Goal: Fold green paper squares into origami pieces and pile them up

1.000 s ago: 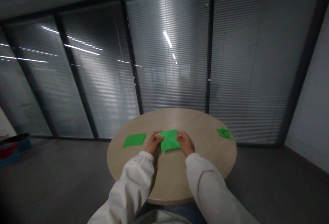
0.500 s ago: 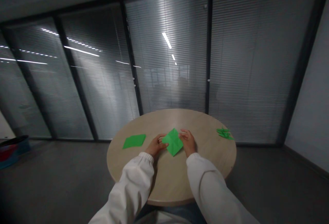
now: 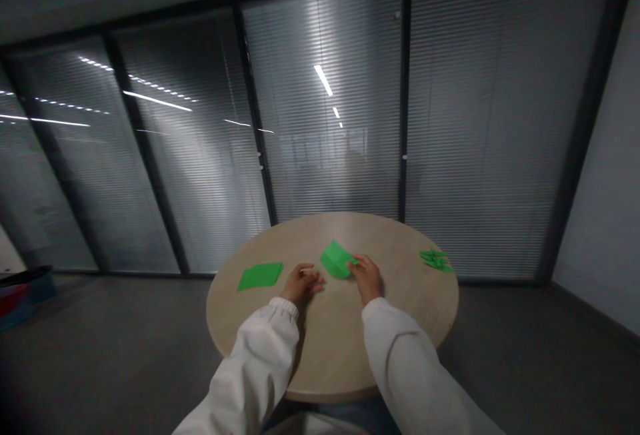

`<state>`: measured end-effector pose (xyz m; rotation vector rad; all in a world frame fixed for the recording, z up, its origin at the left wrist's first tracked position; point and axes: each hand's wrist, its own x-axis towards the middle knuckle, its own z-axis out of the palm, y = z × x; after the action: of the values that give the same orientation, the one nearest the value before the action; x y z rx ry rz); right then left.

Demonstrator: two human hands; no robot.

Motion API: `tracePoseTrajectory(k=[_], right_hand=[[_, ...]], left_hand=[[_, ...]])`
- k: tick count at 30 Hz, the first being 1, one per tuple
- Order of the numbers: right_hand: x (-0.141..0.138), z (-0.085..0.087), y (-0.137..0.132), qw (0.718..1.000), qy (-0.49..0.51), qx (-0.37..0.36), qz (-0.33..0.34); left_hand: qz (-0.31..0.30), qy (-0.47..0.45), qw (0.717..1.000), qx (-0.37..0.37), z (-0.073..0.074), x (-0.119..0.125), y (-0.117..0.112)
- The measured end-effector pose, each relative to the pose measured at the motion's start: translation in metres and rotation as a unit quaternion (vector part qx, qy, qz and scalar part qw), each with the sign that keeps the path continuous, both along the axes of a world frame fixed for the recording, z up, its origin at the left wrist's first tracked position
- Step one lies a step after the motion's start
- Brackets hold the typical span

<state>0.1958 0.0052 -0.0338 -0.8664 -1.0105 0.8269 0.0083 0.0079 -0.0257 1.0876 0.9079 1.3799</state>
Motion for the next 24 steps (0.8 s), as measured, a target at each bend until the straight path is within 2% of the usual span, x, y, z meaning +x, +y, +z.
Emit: tracePoseTrajectory(k=[2, 4, 6, 8, 11, 15, 20, 24], right_hand=[[-0.001, 0.002, -0.001, 0.996, -0.068, 0.03, -0.056], [-0.002, 0.003, -0.004, 0.978, -0.164, 0.083, -0.094], [-0.004, 0.004, -0.009, 0.948, -0.262, 0.16, -0.085], [-0.006, 0.004, -0.014, 0.917, -0.336, 0.208, -0.06], [-0.009, 0.005, -0.018, 0.883, -0.403, 0.238, -0.033], [-0.011, 0.006, -0.02, 0.869, -0.428, 0.247, -0.013], [-0.013, 0.007, -0.02, 0.881, -0.407, 0.242, 0.009], [-0.013, 0.007, -0.016, 0.908, -0.35, 0.231, -0.002]], left_hand=[[-0.031, 0.011, 0.999, -0.038, 0.0, 0.002, -0.003], [-0.113, 0.013, 0.992, -0.059, 0.005, 0.005, -0.008], [-0.174, -0.022, 0.983, -0.049, 0.012, 0.008, -0.014], [-0.191, -0.058, 0.979, -0.032, 0.019, 0.01, -0.018], [-0.162, -0.072, 0.984, -0.024, 0.025, 0.011, -0.019], [-0.092, -0.086, 0.992, -0.023, 0.021, 0.008, -0.011], [-0.045, -0.086, 0.995, -0.026, 0.015, 0.004, -0.003], [-0.068, -0.09, 0.993, -0.043, 0.016, 0.003, -0.003]])
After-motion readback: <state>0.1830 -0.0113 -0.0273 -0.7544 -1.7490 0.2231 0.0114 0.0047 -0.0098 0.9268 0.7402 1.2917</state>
